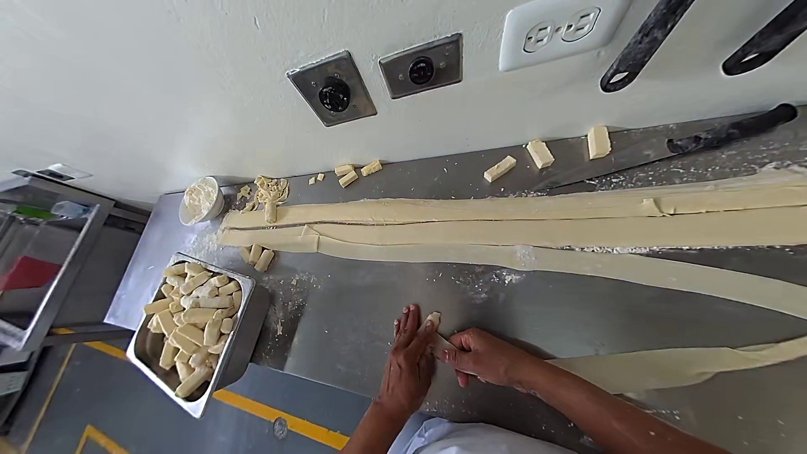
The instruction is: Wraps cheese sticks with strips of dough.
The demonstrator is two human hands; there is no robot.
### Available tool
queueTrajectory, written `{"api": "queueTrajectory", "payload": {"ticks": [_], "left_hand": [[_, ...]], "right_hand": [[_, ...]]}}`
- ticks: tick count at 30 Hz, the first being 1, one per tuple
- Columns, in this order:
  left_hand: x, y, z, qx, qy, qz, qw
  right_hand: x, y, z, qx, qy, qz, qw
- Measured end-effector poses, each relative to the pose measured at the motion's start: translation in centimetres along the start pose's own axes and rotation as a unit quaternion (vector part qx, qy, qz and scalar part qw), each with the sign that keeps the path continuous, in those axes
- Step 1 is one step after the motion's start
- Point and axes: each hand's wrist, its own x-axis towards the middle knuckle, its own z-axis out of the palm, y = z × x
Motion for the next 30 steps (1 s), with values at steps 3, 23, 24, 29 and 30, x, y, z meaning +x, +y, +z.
{"api": "queueTrajectory", "payload": {"ticks": [3, 23, 24, 29, 30], "left_hand": [[0.0, 1.6, -0.5, -0.07, 0.0, -0.1, 0.993], [2.9, 2.1, -11.2, -0.524, 0.022, -0.4, 0.752], [2.8, 2.4, -11.0, -0.555, 0.02, -0.392, 0.733], [2.6, 2.9, -9.8, -0.628, 0.028, -0.364, 0.687], [2.4, 3.2, -9.6, -0.63, 0.029, -0.361, 0.687]], "right_hand": [[1.3, -0.9, 0.3, -0.009, -0.01, 0.041, 0.999], [4.0, -9.0, -3.0, -0.335, 0.041, -0.057, 0.94], [4.3, -9.1, -2.7, -0.381, 0.066, -0.07, 0.92], [2.6, -10.2, 0.6, -0.326, -0.014, -0.281, 0.903], [2.1, -10.3, 1.6, -0.334, -0.041, -0.294, 0.895]]}}
